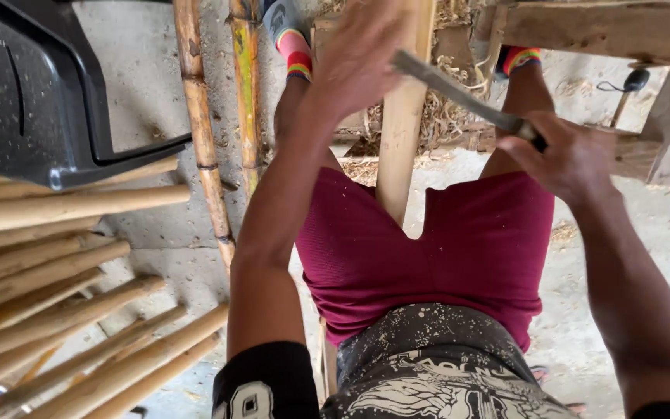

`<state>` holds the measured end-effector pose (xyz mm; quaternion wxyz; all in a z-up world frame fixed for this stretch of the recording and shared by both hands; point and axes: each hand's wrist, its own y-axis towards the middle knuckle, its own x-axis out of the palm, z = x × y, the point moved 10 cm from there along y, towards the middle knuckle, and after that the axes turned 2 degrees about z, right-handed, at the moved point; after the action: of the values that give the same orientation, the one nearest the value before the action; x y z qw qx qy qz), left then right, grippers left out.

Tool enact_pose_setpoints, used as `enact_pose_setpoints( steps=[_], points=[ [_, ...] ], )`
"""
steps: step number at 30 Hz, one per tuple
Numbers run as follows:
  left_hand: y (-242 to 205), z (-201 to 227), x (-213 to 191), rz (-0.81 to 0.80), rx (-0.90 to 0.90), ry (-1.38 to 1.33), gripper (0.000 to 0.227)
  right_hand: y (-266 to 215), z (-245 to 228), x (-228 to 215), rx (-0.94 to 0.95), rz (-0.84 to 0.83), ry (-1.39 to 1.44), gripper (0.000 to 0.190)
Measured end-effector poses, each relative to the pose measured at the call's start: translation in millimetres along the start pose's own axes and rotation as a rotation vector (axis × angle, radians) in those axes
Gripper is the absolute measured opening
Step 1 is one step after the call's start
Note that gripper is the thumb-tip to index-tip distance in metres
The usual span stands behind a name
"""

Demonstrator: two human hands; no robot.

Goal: The person uses a drawknife to shave and smooth a bamboo pole held between their legs. They repeatedly pull the tool along the pole's length, removing thin shavings and gradually refining the surface.

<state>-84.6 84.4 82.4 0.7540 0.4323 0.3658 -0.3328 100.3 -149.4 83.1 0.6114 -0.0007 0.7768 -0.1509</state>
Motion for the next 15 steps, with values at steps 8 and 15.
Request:
enact_pose_setpoints(
  steps=[8, 15],
  points=[
    [-57.6, -28.9, -8.6, -0.166, -0.126, 0.002, 0.025, 62.0, -62.3, -8.6, -0.261, 0.278, -0.105, 0.047],
    [-10.1, -60.4, 9.2, -0.107, -0.234, 0.155, 0.032, 173.7, -44.0, 37.8, -0.292, 0.324, -0.114, 0.048]
  ],
)
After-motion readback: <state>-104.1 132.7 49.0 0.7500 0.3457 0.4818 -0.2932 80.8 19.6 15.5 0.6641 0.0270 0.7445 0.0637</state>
